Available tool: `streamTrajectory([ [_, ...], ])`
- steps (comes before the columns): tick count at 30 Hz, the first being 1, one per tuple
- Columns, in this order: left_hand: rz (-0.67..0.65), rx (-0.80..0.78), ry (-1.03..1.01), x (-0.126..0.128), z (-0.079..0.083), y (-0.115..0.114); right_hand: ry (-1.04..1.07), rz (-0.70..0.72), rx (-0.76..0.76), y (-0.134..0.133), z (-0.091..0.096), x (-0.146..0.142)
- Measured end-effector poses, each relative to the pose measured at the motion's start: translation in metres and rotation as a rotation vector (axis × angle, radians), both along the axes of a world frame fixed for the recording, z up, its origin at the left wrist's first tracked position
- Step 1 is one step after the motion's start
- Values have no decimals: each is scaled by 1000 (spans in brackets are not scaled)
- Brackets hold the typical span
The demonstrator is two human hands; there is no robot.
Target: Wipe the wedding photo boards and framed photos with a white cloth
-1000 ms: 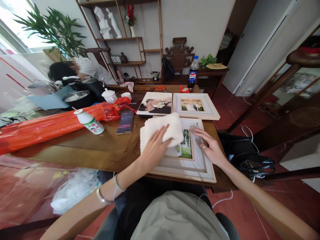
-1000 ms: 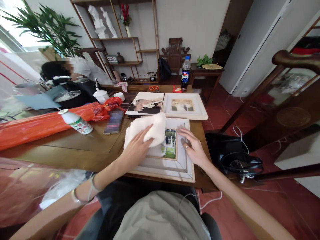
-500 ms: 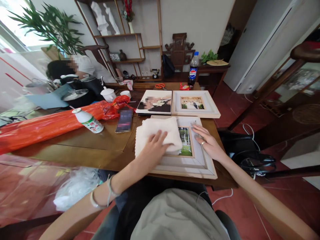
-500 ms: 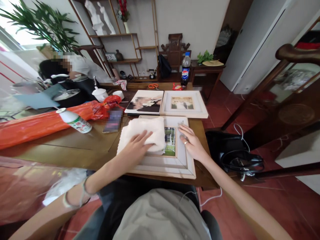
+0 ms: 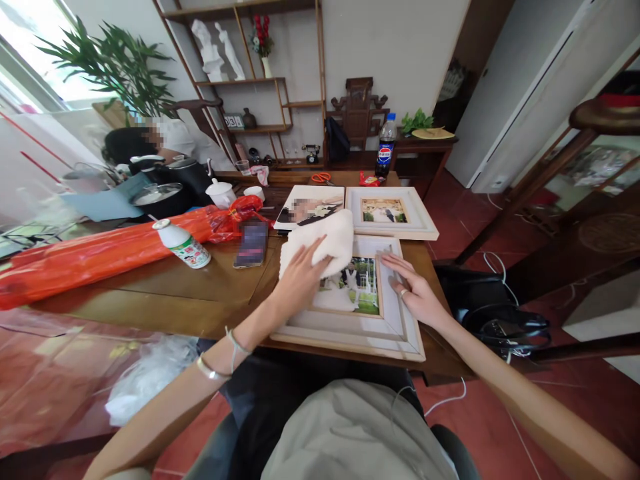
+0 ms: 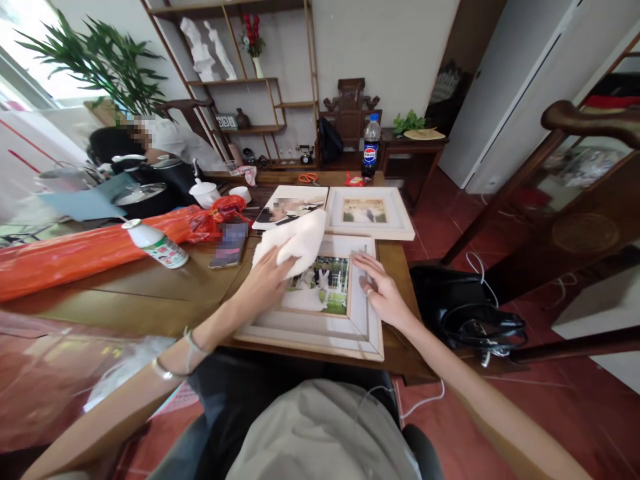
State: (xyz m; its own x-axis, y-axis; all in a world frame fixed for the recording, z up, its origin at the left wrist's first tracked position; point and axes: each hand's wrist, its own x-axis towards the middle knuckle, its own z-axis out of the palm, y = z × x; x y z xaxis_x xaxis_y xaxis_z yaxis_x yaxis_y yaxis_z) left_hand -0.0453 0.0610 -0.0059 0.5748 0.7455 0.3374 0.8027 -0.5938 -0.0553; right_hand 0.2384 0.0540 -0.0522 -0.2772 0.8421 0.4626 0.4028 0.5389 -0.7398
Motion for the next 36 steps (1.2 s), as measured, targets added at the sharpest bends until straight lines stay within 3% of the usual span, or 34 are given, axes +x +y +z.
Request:
streamTrajectory([
  [4, -35, -53, 101, -1, 0, 32, 9, -22, -37, 0, -1, 0],
  [7, -23, -68, 165, 3, 0, 28, 21, -28, -48, 0, -1, -1],
  [10, -30, -113, 206, 3, 2, 2, 21, -43, -48, -1, -1, -2],
  [17, -164, -109, 157, -11, 4, -96, 21, -67, -56, 0, -2, -4],
  [19, -209, -69, 99, -13, 1, -113, 17, -59, -57, 1, -2, -4],
  [21, -229, -41, 50, -14, -2, -115, 4, -37, -55, 2, -1, -3],
  [24, -166, -52, 37, -13, -5, -93, -22, -7, -48, 3, 0, 0],
  [32, 70, 11, 20, 0, 2, 21, -30, -8, -27, 3, 0, 0],
  [36, 19, -25, 132, 6, 2, 37, -7, -62, -43, -1, -1, -3],
])
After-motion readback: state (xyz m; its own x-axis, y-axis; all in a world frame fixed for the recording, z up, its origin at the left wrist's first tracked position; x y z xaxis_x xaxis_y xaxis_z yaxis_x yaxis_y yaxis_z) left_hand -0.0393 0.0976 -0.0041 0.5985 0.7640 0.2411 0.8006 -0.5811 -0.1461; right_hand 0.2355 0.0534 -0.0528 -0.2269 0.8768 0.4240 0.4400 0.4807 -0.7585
